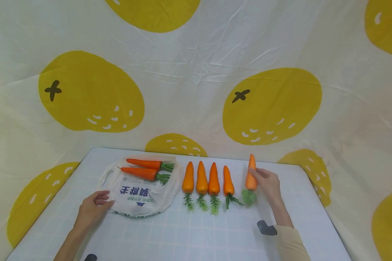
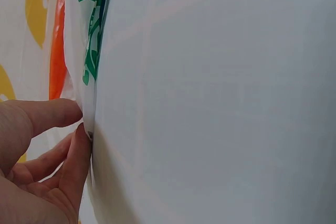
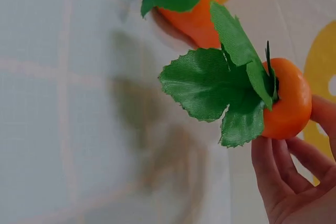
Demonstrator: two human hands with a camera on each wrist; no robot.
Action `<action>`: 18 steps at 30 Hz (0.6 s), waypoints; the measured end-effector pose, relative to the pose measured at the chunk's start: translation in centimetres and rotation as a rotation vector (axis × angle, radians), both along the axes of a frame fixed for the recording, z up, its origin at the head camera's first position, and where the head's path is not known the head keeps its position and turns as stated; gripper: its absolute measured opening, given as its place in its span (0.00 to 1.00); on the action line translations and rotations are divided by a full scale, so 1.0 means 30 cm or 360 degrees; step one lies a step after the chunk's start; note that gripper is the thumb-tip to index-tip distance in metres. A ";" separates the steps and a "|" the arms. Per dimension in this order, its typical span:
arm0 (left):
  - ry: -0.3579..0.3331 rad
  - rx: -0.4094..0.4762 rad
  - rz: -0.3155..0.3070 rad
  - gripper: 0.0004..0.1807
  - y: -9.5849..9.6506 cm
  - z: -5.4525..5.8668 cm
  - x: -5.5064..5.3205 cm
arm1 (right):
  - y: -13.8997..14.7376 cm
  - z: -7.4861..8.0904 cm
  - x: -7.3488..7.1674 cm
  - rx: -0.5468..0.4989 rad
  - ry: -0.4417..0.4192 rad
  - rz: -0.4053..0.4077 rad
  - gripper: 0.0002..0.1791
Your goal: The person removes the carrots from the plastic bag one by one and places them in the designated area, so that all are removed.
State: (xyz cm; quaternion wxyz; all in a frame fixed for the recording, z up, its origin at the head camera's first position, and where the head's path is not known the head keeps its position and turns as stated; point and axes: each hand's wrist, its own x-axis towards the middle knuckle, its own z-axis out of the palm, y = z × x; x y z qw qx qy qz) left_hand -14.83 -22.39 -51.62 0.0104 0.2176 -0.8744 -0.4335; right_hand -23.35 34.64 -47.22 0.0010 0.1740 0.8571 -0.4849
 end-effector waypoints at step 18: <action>-0.0021 0.0004 0.0016 0.26 0.003 0.001 -0.003 | -0.017 -0.077 -0.021 0.0222 -0.0115 0.0139 0.43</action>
